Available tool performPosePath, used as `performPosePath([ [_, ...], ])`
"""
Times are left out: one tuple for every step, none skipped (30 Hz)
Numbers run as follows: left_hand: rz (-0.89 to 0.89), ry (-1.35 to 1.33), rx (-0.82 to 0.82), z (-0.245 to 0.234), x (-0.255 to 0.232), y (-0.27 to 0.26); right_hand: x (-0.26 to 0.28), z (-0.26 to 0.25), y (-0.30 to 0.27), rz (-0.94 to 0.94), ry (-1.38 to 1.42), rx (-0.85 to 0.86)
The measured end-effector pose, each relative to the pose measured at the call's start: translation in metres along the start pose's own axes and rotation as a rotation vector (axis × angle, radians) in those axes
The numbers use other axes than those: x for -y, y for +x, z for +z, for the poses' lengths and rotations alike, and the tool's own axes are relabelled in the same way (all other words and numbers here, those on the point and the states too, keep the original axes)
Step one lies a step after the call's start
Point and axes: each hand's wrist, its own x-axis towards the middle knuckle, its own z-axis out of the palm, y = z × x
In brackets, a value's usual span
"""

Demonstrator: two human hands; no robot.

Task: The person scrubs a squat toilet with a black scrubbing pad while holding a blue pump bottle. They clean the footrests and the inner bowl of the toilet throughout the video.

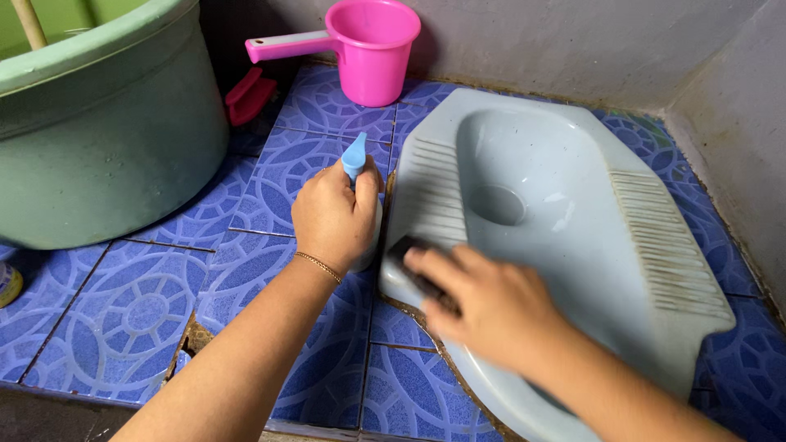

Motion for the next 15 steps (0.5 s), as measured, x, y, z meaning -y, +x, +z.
performPosePath([
  [-0.004,-0.007,0.008,0.000,0.000,0.000,0.003,0.002,-0.005,-0.076,0.027,0.024],
  [-0.009,-0.015,0.016,-0.001,0.000,0.000,0.000,0.001,-0.002,-0.032,0.036,-0.007],
  [-0.014,-0.022,0.023,-0.001,0.000,-0.001,-0.006,-0.002,0.004,0.012,0.045,-0.038],
  [-0.016,-0.024,0.026,-0.001,-0.001,-0.001,-0.011,-0.005,0.009,0.054,0.051,-0.070],
  [-0.018,-0.025,0.029,-0.001,-0.001,-0.001,-0.016,-0.008,0.014,0.122,0.028,-0.045],
  [-0.018,-0.026,0.031,-0.001,-0.001,-0.001,-0.020,-0.012,0.020,0.191,0.007,-0.023],
  [-0.016,-0.026,0.029,0.000,-0.001,-0.001,-0.022,-0.015,0.022,0.260,-0.014,0.000],
  [-0.014,-0.021,0.026,0.000,0.000,0.000,-0.016,-0.013,0.020,0.198,-0.014,-0.011],
  [-0.011,-0.016,0.023,0.000,0.001,0.000,-0.007,-0.007,0.013,0.135,-0.015,-0.021],
  [-0.014,-0.009,0.015,0.002,0.002,0.000,0.001,-0.004,0.007,0.077,-0.015,-0.028],
  [-0.016,-0.001,0.007,0.004,0.003,0.000,0.005,-0.003,0.002,0.064,-0.019,0.021],
  [-0.018,0.008,-0.004,0.004,0.004,0.000,0.008,-0.002,-0.002,0.047,-0.023,0.068],
  [-0.013,0.013,-0.004,0.005,0.005,0.000,0.009,-0.001,-0.004,0.031,-0.026,0.115],
  [-0.008,0.016,-0.005,0.006,0.006,0.000,0.004,-0.003,-0.001,0.095,-0.027,0.087],
  [-0.004,0.019,-0.006,0.006,0.007,0.000,-0.005,-0.007,0.008,0.160,-0.028,0.058],
])
